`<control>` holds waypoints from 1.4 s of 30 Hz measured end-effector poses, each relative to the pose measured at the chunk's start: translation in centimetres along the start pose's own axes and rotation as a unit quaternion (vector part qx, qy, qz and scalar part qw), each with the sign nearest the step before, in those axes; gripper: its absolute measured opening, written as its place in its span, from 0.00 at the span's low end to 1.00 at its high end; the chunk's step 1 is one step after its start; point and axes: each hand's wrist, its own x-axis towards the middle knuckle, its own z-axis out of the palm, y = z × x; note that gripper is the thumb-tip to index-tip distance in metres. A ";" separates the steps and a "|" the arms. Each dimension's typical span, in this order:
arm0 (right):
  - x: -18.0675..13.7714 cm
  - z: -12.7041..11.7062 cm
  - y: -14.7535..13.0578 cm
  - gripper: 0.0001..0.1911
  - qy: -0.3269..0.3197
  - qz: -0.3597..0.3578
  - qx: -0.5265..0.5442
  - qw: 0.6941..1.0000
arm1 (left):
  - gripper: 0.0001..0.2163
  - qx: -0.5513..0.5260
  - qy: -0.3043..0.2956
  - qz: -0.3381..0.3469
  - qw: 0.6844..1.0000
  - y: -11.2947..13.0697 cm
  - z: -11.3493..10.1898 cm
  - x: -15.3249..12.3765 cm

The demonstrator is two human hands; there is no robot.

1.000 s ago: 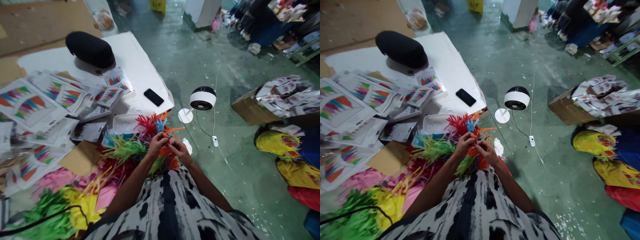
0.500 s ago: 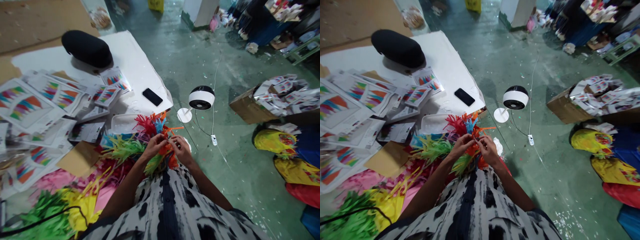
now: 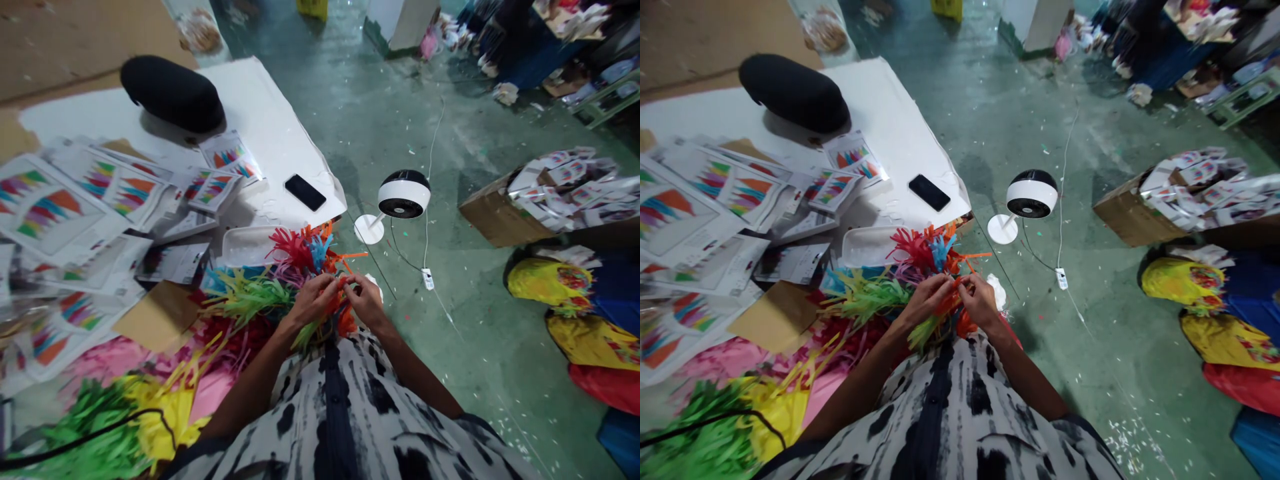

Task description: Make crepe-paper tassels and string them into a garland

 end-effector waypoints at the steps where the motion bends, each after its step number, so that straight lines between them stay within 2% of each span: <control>1: -0.1 0.0 0.0 0.12 -0.007 0.009 0.008 1.000 | 0.13 0.001 0.006 0.002 1.000 -0.1 0.1 0.0; 3: -0.3 0.1 0.0 0.13 -0.019 0.024 0.024 0.999 | 0.16 -0.002 0.022 0.000 1.000 -0.3 0.3 -0.1; 11: -0.9 0.2 0.0 0.15 -0.029 0.055 0.075 0.995 | 0.14 0.013 0.069 0.013 0.997 -0.3 0.9 -0.6; 16: -0.7 0.2 -0.1 0.18 -0.048 0.062 0.126 0.989 | 0.15 0.102 0.098 0.034 0.989 -0.2 1.0 -0.9; 21: -0.7 0.1 -0.3 0.22 -0.072 0.063 0.162 0.982 | 0.14 0.210 0.080 0.061 0.973 -0.9 0.8 -0.9; 29: -0.4 0.7 0.7 0.14 -0.047 0.048 0.138 0.988 | 0.14 0.302 0.092 0.087 0.945 -1.5 0.3 -0.9; 33: -0.5 0.7 0.6 0.14 -0.055 0.033 0.129 0.990 | 0.14 0.328 0.068 0.108 0.936 -1.9 0.1 -0.9; 36: -0.5 0.7 0.5 0.14 -0.035 0.028 0.130 0.990 | 0.12 0.338 0.037 0.117 0.933 -2.3 0.2 -1.0; 39: -0.3 0.5 1.0 0.17 -0.014 0.046 0.149 0.988 | 0.13 0.345 -0.001 0.120 0.931 -3.1 0.1 -1.3; 42: -0.1 0.3 1.9 0.20 -0.020 0.075 0.174 0.982 | 0.12 0.363 -0.039 0.118 0.923 -4.2 -0.3 -1.8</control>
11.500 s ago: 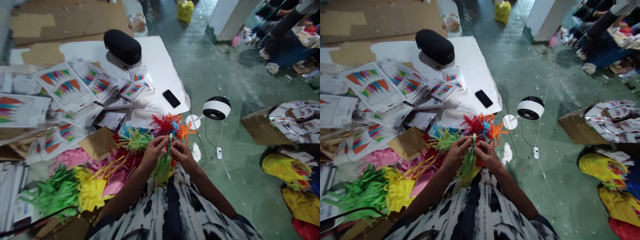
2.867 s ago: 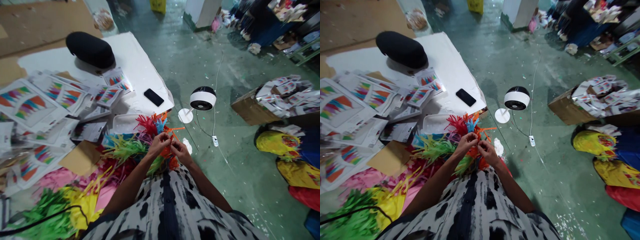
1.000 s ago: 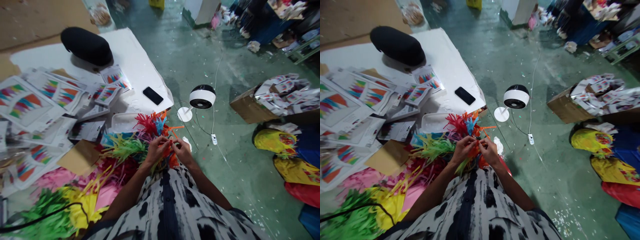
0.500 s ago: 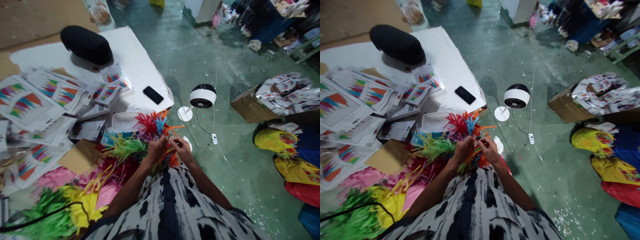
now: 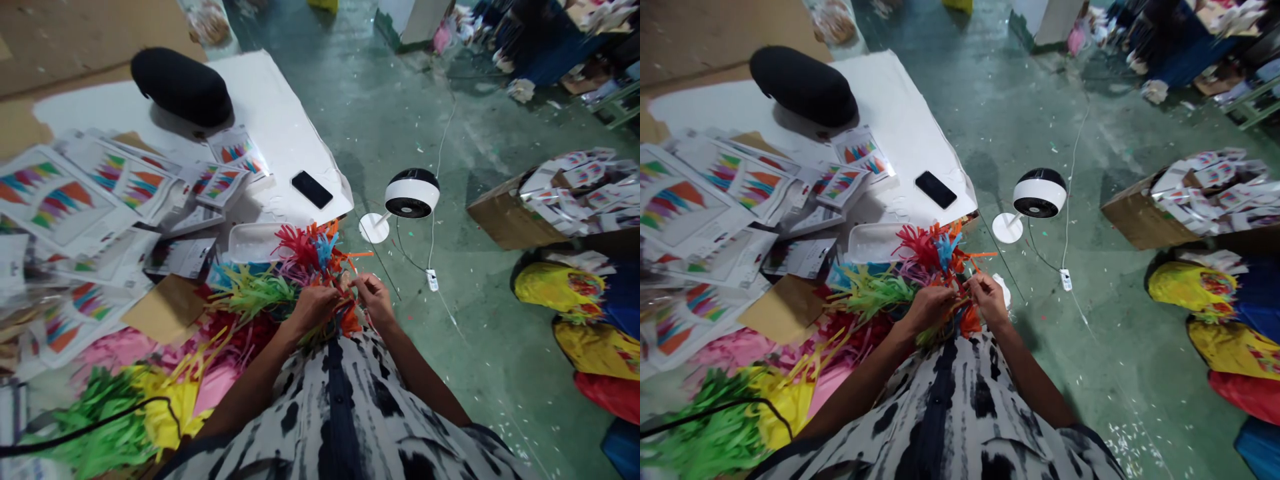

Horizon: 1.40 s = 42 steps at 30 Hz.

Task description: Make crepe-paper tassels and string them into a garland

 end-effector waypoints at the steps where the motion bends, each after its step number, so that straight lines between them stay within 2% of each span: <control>1: 0.0 -0.1 0.3 0.20 -0.006 0.009 0.005 1.000 | 0.15 0.006 -0.011 0.000 1.000 -0.4 0.1 -0.2; 4: 0.1 -0.3 1.1 0.20 -0.027 0.026 0.007 0.999 | 0.20 0.029 -0.026 -0.013 0.999 -1.8 -0.3 0.0; 9: -0.1 0.0 1.6 0.19 -0.038 0.033 -0.012 0.999 | 0.08 0.089 -0.027 -0.029 0.995 -3.4 -2.0 3.0; 15: -0.4 0.4 1.0 0.19 -0.043 0.026 -0.037 0.998 | 0.06 0.128 -0.083 -0.009 0.988 -3.7 -1.9 6.8; 21: -0.8 0.6 1.5 0.17 -0.049 0.021 -0.046 0.998 | 0.10 0.144 -0.090 -0.011 0.985 -4.1 -1.4 7.1; 30: -0.2 0.6 1.2 0.19 -0.035 0.031 -0.018 0.999 | 0.11 0.122 -0.074 0.035 0.989 -5.2 -5.4 6.9; 33: 0.0 0.7 1.1 0.19 -0.035 0.030 -0.016 0.999 | 0.09 0.095 -0.097 0.061 0.989 -4.9 -4.5 7.1; 37: -0.1 0.8 1.0 0.19 -0.035 0.026 -0.019 0.999 | 0.03 0.051 -0.107 0.078 0.990 -4.2 -1.8 7.2; 39: -0.2 0.6 1.1 0.20 -0.034 0.025 -0.018 0.999 | 0.03 0.024 -0.091 0.076 0.993 -4.1 -0.9 7.1; 42: -0.3 0.3 1.4 0.20 -0.028 0.022 -0.013 0.999 | 0.04 -0.030 -0.035 0.055 0.997 -4.3 -1.1 7.0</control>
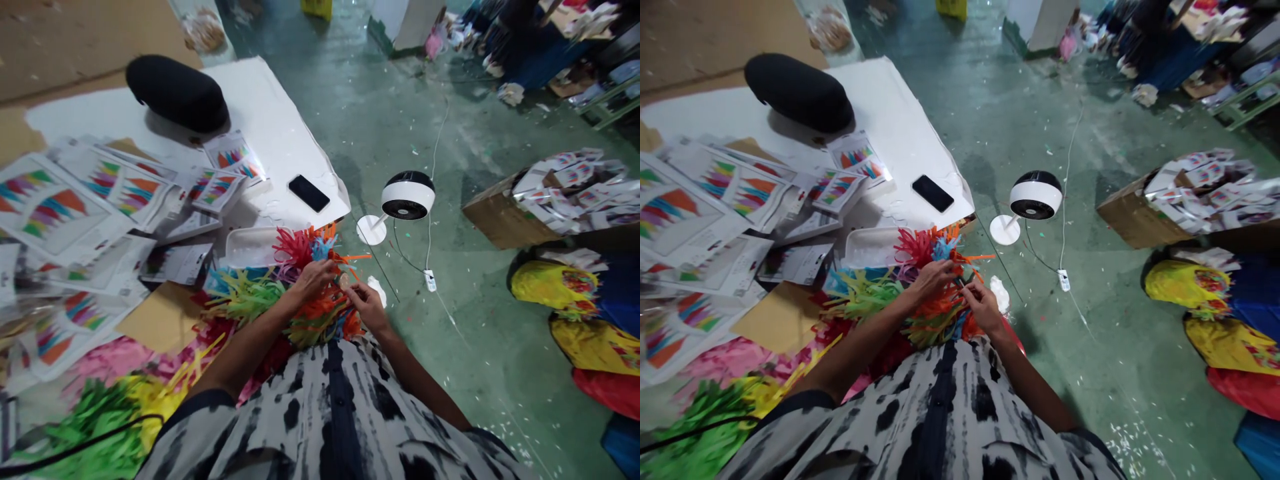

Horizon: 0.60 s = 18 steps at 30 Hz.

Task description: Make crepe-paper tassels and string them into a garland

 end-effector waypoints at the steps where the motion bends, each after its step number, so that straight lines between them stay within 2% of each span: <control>1: 0.0 -0.1 0.1 0.20 0.004 -0.003 0.002 1.000 | 0.05 -0.020 0.028 -0.011 0.999 -0.1 -0.4 0.0; 6: 0.1 0.0 0.1 0.20 0.026 -0.036 0.001 0.999 | 0.10 -0.139 0.195 -0.066 0.969 -0.3 -2.9 0.0; 9: 0.2 0.4 -0.8 0.18 0.033 -0.065 -0.005 0.997 | 0.13 -0.215 0.256 -0.085 0.939 0.3 -3.5 -0.2; 12: 0.4 0.8 -2.2 0.15 0.027 -0.091 -0.012 0.995 | 0.13 -0.291 0.261 -0.100 0.915 1.6 -3.1 -0.4; 15: 0.8 1.4 -3.4 0.13 0.008 -0.113 -0.013 0.993 | 0.12 -0.359 0.236 -0.115 0.895 3.2 -2.3 -0.6; 18: 1.3 2.0 -3.9 0.16 -0.008 -0.097 0.011 0.995 | 0.13 -0.417 0.208 -0.134 0.875 4.4 -1.6 -0.6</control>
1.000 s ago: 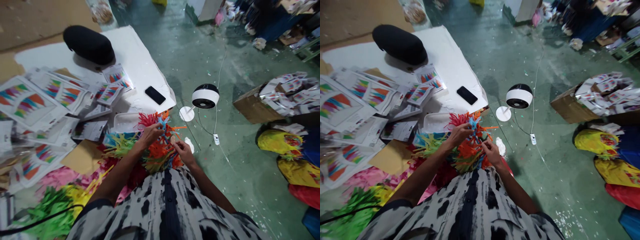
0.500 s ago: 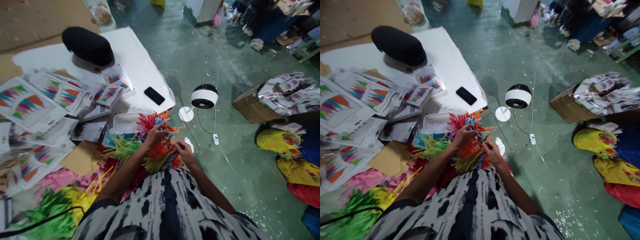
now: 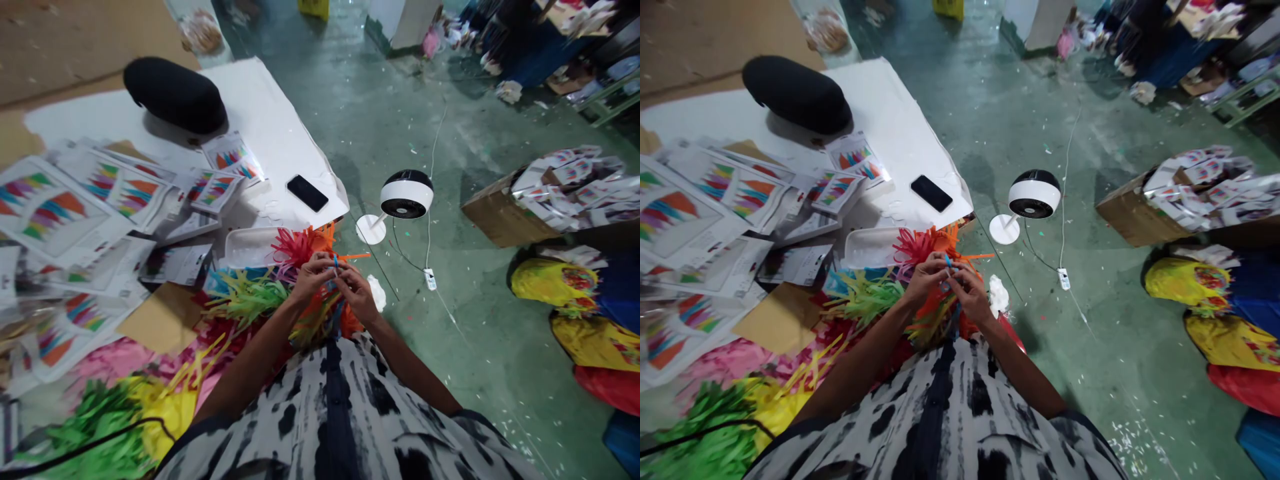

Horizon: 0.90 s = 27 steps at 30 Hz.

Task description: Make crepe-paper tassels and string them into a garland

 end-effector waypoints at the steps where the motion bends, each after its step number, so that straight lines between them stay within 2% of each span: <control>1: 0.1 0.1 0.0 0.17 -0.001 0.011 0.008 1.000 | 0.14 -0.015 -0.003 -0.013 1.000 0.1 0.2 -0.1; 11: -0.3 0.0 -0.2 0.20 -0.004 0.079 0.077 0.994 | 0.17 -0.105 0.042 -0.097 0.989 0.1 0.7 -0.6; 21: -0.8 0.2 0.4 0.20 0.022 0.103 0.149 0.983 | 0.16 -0.142 0.098 -0.109 0.979 -0.4 1.9 -1.3; 27: -0.8 0.1 0.4 0.18 0.008 0.123 0.200 0.972 | 0.20 -0.157 0.071 -0.132 0.976 -0.4 1.7 -1.5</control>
